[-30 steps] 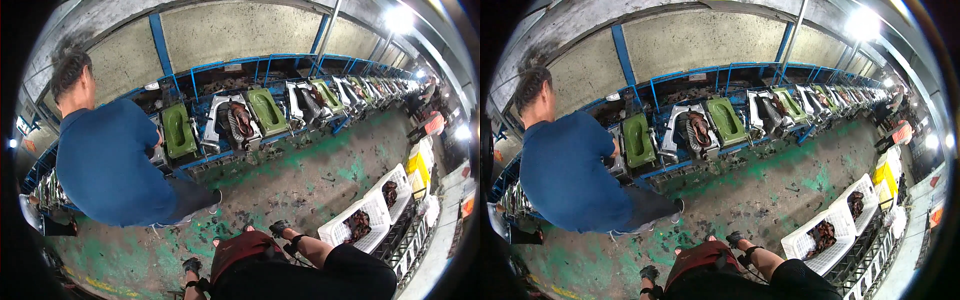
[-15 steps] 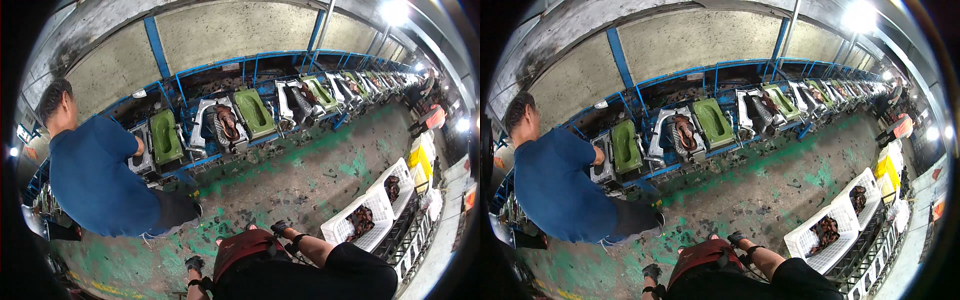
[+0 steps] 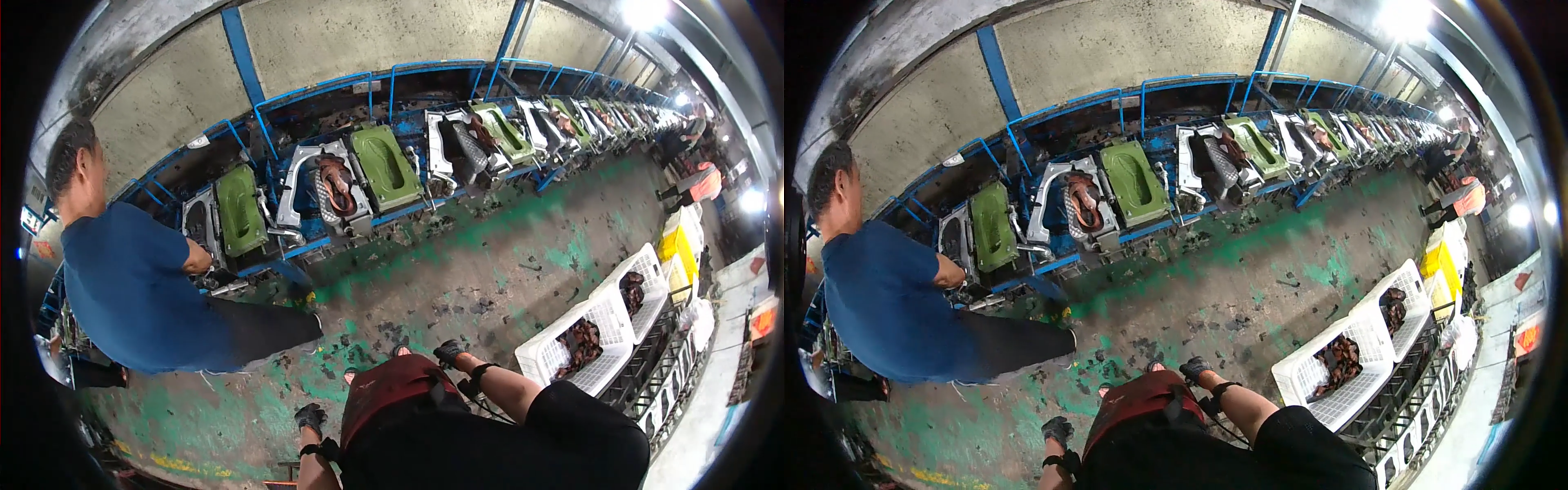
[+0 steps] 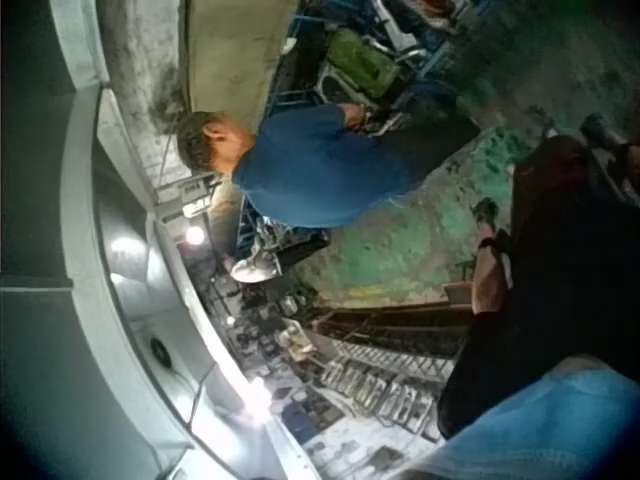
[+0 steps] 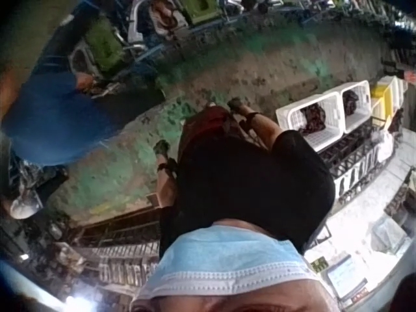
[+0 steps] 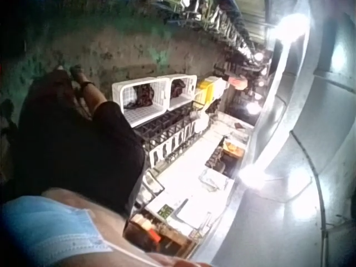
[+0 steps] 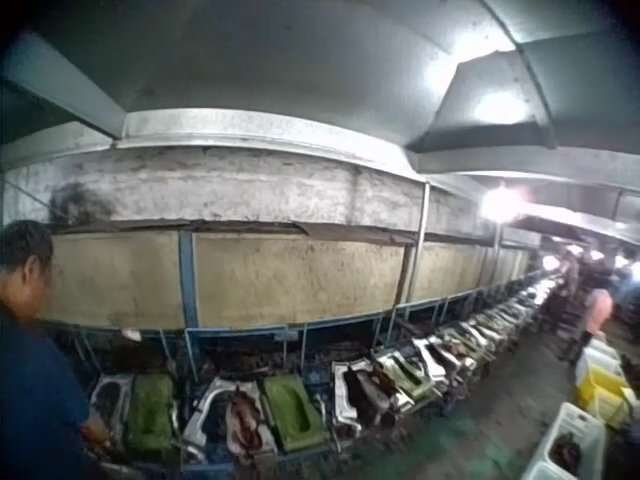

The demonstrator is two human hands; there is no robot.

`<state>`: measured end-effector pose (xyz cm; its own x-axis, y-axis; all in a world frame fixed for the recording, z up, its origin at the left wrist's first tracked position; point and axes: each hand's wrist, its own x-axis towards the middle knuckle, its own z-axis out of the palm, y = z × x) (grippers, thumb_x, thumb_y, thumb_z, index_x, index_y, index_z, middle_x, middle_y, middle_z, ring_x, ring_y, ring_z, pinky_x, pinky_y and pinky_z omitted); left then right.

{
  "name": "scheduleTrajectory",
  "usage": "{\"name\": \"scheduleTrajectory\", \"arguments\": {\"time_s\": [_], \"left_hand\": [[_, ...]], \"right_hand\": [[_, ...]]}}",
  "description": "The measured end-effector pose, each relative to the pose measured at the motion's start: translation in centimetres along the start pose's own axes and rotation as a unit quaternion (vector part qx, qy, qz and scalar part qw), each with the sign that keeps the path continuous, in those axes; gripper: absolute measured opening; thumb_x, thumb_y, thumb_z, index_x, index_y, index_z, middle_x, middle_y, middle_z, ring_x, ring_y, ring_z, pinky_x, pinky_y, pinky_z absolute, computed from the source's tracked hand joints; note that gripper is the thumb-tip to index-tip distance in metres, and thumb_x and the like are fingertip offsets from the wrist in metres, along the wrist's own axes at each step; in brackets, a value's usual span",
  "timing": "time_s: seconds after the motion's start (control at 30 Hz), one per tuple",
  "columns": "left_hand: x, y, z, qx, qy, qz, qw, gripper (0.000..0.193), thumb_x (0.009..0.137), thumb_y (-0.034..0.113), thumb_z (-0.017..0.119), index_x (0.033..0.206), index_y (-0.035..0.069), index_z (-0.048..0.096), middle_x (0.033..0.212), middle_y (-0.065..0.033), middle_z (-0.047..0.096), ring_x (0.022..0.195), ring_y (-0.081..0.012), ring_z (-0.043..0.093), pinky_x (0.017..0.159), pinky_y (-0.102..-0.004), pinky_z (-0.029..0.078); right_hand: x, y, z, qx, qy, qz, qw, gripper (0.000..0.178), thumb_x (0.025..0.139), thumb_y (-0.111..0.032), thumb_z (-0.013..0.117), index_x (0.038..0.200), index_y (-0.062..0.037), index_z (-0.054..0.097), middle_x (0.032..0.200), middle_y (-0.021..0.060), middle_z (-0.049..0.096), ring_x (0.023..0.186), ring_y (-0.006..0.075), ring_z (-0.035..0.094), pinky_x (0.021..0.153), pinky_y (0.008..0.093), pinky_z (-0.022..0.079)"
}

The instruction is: Operating an assembly line conveyor system to place shoe components into molds for processing.

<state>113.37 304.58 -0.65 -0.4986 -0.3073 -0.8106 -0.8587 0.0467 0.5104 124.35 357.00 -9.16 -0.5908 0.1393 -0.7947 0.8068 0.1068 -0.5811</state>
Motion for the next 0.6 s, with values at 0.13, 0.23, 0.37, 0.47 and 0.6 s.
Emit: {"name": "scheduleTrajectory", "arguments": {"time_s": [0.13,0.23,0.37,0.47,0.6], "left_hand": [[-0.4,-0.4,2.2,0.006,-0.024,0.01,1.0,0.016,0.089,0.015,0.061,0.097,0.004,0.068,0.072,-0.0173,0.068,0.053,-0.0301,0.062,0.047,-0.0419,0.051],[-0.3,-0.7,2.4,-0.049,-0.015,-0.037,0.998,0.012,0.085,0.017,0.066,0.089,0.006,0.066,0.07,-0.0148,0.066,0.051,-0.0278,0.058,0.046,-0.0416,0.048],[-1.4,-1.1,0.3,-0.076,-0.039,-0.009,0.996,0.016,0.083,0.025,0.069,0.082,0.01,0.064,0.069,-0.0091,0.063,0.058,-0.0255,0.057,0.052,-0.0393,0.046],[-4.3,0.7,2.7,-0.074,-0.081,0.003,0.994,0.015,0.086,0.029,0.064,0.086,0.014,0.064,0.073,-0.0064,0.064,0.062,-0.0243,0.057,0.062,-0.0391,0.048],[-6.0,3.7,4.2,-0.138,-0.135,0.034,0.981,0.015,0.093,0.029,0.058,0.096,0.017,0.066,0.083,-0.005,0.066,0.078,-0.0215,0.061,0.07,-0.0394,0.05]], "right_hand": [[-0.3,2.0,-2.8,0.088,0.028,0.028,0.995,0.025,0.082,-0.022,0.06,0.083,0.0006,0.071,0.072,0.014,0.071,0.055,0.0229,0.067,0.05,0.0358,0.054],[-1.2,0.2,-5.5,0.074,0.041,0.026,0.996,0.025,0.081,-0.022,0.061,0.076,0.0012,0.068,0.068,0.0132,0.069,0.053,0.0225,0.065,0.046,0.0353,0.05],[-1.3,-3.5,-9.1,0.088,0.054,0.008,0.995,0.03,0.085,-0.03,0.06,0.083,-0.0002,0.067,0.07,0.0121,0.068,0.055,0.0227,0.065,0.05,0.0351,0.049],[1.8,-1.8,-11.5,0.147,0.014,-0.05,0.988,0.032,0.084,-0.032,0.065,0.09,-0.0013,0.067,0.071,0.0123,0.069,0.061,0.0232,0.068,0.055,0.0392,0.052],[3.7,-2.6,-14.1,-0.309,0.023,-0.243,0.919,0.029,0.082,-0.03,0.069,0.093,-0.0034,0.066,0.078,0.0107,0.069,0.074,0.0241,0.07,0.06,0.0407,0.054]]}}
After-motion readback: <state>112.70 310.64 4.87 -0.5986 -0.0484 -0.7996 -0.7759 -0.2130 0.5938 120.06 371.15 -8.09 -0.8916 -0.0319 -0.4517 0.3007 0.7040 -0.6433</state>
